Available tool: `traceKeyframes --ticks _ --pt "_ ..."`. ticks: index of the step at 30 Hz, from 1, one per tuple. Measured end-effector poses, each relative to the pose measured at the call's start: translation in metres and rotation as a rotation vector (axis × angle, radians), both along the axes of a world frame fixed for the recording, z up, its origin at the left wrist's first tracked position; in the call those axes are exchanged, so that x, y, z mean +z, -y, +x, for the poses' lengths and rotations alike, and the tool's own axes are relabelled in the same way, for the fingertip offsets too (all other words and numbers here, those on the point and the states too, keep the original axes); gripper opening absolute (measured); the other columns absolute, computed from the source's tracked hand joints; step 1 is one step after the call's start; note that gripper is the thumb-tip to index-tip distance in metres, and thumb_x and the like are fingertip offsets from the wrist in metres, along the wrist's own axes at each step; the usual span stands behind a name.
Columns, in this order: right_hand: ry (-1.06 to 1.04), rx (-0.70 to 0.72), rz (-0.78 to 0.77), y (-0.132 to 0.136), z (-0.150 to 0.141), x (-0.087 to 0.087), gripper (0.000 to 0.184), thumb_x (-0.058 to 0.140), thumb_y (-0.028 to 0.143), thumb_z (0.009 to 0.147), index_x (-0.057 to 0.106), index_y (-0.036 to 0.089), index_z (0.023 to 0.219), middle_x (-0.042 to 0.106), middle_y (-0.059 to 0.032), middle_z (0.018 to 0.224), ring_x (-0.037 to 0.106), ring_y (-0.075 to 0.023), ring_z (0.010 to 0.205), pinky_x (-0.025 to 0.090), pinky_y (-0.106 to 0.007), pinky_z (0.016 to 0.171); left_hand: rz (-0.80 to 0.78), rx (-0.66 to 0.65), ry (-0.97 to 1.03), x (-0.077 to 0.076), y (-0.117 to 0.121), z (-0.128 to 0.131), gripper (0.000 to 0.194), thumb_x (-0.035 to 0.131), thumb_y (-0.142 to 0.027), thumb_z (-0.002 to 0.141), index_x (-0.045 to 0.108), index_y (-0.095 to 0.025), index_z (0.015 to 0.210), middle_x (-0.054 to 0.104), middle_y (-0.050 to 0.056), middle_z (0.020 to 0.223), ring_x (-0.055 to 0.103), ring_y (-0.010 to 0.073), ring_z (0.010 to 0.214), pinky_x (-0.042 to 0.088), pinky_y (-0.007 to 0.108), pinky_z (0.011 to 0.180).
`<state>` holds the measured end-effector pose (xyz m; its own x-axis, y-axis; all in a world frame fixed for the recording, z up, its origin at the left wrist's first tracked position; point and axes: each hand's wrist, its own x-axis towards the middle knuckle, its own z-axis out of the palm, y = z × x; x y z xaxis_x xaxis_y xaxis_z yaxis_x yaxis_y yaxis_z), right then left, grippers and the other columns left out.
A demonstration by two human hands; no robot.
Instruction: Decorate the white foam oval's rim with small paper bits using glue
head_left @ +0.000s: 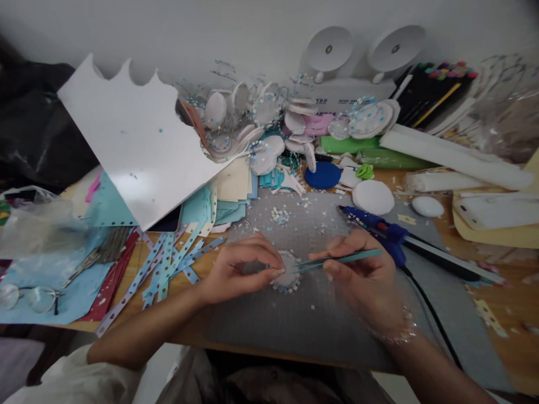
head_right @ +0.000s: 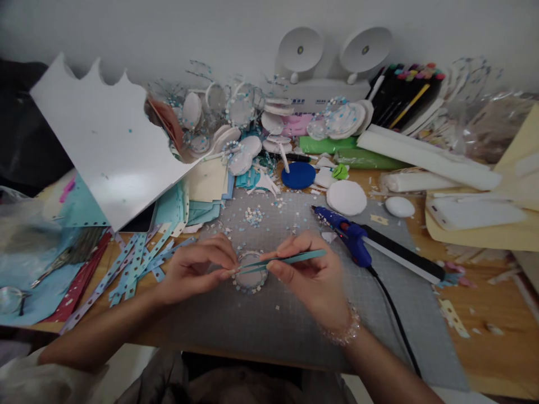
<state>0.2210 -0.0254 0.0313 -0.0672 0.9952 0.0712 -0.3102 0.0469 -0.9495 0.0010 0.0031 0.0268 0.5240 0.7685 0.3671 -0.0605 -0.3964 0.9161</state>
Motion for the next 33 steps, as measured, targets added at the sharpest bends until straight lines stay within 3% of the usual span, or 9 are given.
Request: traceKeyframes --ticks 7,15,19,23,33 --pt "0.024 -0.017 -0.048 0.0004 -0.0003 -0.0011 0.019 0.074 0.012 0.074 0.062 0.026 0.079 0.061 0.0055 0.078 0.070 -0.0117 0.076 0.053 -0.019 0.063 0.003 -0.005 -0.025 -0.0009 0.0003 -0.0003 0.010 0.065 -0.010 0.081 0.070 -0.016 0.087 0.070 0.007 0.080 0.064 0.0167 0.078 0.049 0.034 0.077" --pt "-0.078 0.042 -0.138 -0.0049 -0.0039 -0.0004 0.014 0.073 0.018 0.076 0.060 0.023 0.076 0.058 0.0072 0.061 0.052 -0.0047 0.049 0.051 -0.022 0.060 -0.007 -0.010 -0.024 -0.0001 0.0008 -0.0007 0.009 0.065 -0.011 0.082 0.069 -0.016 0.088 0.070 0.008 0.082 0.064 0.0173 0.079 0.050 0.034 0.077" --pt "-0.065 0.000 -0.131 -0.0034 -0.0055 0.0000 0.014 0.074 0.017 0.074 0.061 0.022 0.076 0.059 0.0061 0.061 0.058 -0.0072 0.055 0.049 -0.020 0.055 -0.015 -0.005 -0.022 0.0001 0.0011 -0.0006 0.010 0.065 -0.010 0.081 0.069 -0.017 0.088 0.070 0.008 0.082 0.064 0.0171 0.080 0.050 0.034 0.076" --pt "-0.030 -0.019 -0.104 -0.0016 -0.0057 -0.0006 0.015 0.074 0.017 0.073 0.061 0.023 0.078 0.061 0.0058 0.064 0.065 -0.0099 0.063 0.052 -0.022 0.061 -0.016 -0.005 -0.030 0.0007 0.0005 -0.0007 0.009 0.065 -0.011 0.082 0.069 -0.016 0.087 0.070 0.008 0.081 0.064 0.0168 0.079 0.050 0.033 0.076" --pt "0.011 -0.036 -0.097 -0.0012 -0.0038 -0.0042 0.015 0.074 0.016 0.075 0.061 0.024 0.078 0.065 0.0048 0.071 0.059 -0.0074 0.056 0.051 -0.022 0.058 -0.010 -0.018 -0.052 0.0014 0.0001 -0.0006 0.008 0.065 -0.012 0.082 0.070 -0.016 0.087 0.071 0.008 0.080 0.064 0.0166 0.079 0.050 0.034 0.078"
